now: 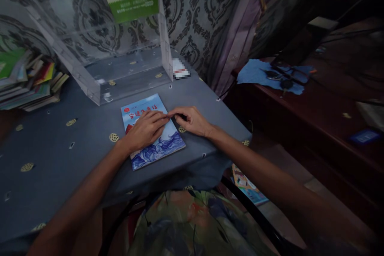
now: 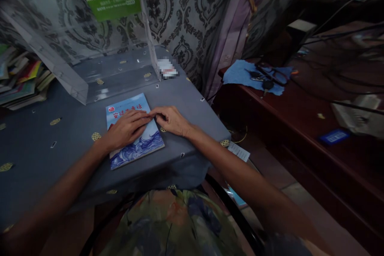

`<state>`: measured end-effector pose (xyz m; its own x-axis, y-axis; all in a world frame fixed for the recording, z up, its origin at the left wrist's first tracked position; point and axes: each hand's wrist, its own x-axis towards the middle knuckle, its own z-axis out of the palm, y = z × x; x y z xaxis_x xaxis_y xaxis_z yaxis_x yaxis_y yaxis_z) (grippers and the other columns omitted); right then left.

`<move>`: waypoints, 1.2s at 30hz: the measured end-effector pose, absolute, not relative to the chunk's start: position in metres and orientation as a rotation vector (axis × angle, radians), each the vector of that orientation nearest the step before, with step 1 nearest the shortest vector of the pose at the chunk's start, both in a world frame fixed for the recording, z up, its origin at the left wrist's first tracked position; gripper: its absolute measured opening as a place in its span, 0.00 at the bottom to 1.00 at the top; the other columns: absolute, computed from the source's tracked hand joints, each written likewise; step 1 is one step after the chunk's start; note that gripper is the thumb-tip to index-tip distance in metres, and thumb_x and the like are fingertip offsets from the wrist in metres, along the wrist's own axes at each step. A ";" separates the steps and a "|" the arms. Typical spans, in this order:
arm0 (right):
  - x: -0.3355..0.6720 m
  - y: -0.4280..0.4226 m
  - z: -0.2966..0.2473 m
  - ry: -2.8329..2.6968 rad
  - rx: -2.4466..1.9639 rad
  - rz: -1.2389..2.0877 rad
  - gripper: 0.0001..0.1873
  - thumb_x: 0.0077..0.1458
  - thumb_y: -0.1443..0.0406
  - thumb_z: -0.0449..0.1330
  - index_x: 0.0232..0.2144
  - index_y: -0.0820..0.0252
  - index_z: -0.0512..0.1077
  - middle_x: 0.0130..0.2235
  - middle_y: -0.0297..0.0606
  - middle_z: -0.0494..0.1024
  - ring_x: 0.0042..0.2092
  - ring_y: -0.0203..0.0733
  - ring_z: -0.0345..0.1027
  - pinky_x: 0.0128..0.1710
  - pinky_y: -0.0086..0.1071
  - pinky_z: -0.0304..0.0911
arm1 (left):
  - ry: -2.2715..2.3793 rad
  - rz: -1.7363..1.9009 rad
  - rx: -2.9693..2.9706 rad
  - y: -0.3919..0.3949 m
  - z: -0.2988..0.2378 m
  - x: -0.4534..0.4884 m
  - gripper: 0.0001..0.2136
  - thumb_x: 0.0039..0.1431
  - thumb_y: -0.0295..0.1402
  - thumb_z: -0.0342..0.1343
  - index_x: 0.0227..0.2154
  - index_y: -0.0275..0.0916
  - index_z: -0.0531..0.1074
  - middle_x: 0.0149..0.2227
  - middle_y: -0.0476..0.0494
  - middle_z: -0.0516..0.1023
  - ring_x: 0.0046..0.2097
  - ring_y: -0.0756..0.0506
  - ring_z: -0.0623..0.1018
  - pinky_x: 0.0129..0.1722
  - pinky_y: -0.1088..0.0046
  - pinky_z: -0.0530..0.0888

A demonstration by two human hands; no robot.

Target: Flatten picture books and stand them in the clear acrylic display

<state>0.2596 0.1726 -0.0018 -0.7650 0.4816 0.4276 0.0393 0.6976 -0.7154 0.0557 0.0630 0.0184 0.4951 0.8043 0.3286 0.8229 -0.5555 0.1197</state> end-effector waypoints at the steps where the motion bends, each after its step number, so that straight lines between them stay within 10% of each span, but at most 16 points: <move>1: 0.261 0.172 -0.002 -2.291 -0.393 0.955 0.19 0.57 0.73 0.53 0.44 0.60 0.80 0.38 0.37 0.84 0.39 0.39 0.77 0.41 0.30 0.68 | -1.440 -0.560 -2.680 0.062 0.019 0.056 0.15 0.70 0.30 0.46 0.53 0.36 0.74 0.53 0.36 0.78 0.57 0.39 0.75 0.56 0.52 0.71; 36: 0.294 0.133 -0.003 -2.254 -0.404 1.035 0.15 0.58 0.68 0.55 0.42 0.59 0.81 0.40 0.39 0.84 0.42 0.42 0.77 0.46 0.36 0.69 | -1.545 -0.494 -2.507 0.013 0.007 0.096 0.16 0.71 0.39 0.48 0.55 0.40 0.72 0.57 0.40 0.77 0.60 0.40 0.72 0.62 0.52 0.67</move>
<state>0.2937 0.1327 -0.0026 -0.7620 0.5032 0.4075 0.0190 0.6465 -0.7627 0.0957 0.0128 0.0073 0.4135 0.8380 0.3560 0.8892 -0.4558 0.0402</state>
